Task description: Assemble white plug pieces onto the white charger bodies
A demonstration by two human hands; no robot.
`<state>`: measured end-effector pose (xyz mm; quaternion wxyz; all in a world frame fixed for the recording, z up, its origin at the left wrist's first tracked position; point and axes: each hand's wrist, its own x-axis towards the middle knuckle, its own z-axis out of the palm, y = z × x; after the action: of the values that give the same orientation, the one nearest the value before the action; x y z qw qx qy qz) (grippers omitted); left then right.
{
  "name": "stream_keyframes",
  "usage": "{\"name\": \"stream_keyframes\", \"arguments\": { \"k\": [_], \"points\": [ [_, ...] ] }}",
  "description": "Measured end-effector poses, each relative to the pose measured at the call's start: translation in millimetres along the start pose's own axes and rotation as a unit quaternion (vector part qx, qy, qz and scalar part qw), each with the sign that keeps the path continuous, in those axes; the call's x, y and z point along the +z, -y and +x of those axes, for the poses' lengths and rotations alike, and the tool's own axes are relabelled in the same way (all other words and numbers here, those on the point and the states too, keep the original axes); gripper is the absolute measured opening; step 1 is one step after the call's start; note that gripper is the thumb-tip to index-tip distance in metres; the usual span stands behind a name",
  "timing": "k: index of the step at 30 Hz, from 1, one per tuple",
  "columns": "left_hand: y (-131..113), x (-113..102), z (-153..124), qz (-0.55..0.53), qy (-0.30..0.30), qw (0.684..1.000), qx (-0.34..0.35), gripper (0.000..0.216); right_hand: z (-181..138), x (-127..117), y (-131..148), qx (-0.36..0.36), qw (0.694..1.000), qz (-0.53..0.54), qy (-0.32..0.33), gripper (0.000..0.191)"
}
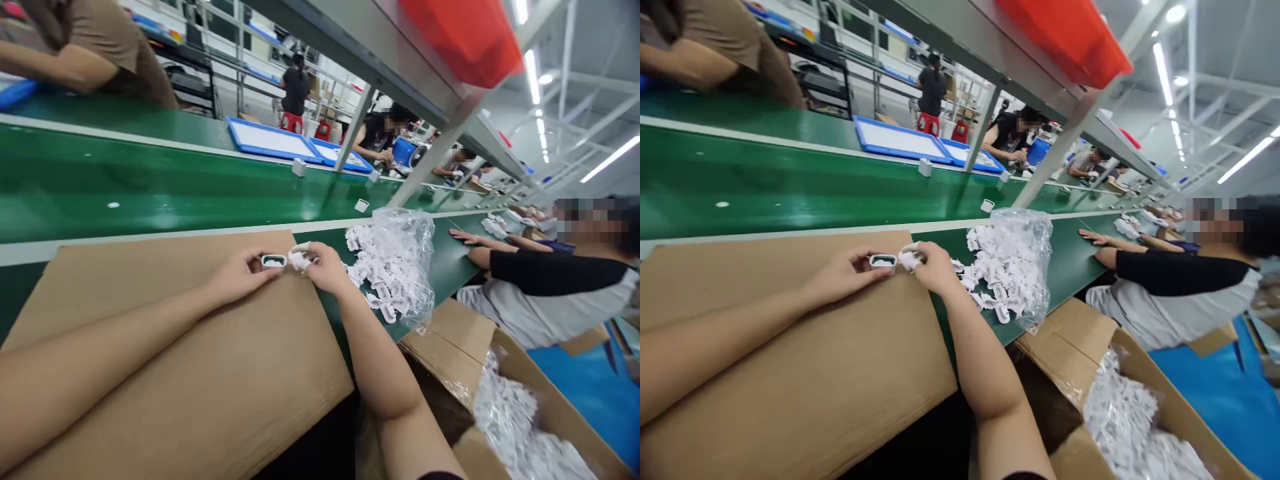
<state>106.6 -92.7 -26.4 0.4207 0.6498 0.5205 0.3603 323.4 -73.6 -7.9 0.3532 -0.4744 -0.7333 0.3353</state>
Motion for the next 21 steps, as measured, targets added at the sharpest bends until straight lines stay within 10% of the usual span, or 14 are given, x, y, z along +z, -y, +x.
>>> {"name": "stream_keyframes", "arguments": {
  "k": [8,21],
  "points": [
    [13.4,-0.4,-1.2,-0.017,0.054,0.996,0.071,0.058,-9.6,11.1,27.4,-0.127,0.984,-0.123,-0.017,0.046],
    [9.4,-1.0,-3.4,-0.019,0.044,0.996,0.073,0.053,-11.9,18.0,31.9,-0.149,0.965,-0.215,-0.013,0.03]
  ]
}}
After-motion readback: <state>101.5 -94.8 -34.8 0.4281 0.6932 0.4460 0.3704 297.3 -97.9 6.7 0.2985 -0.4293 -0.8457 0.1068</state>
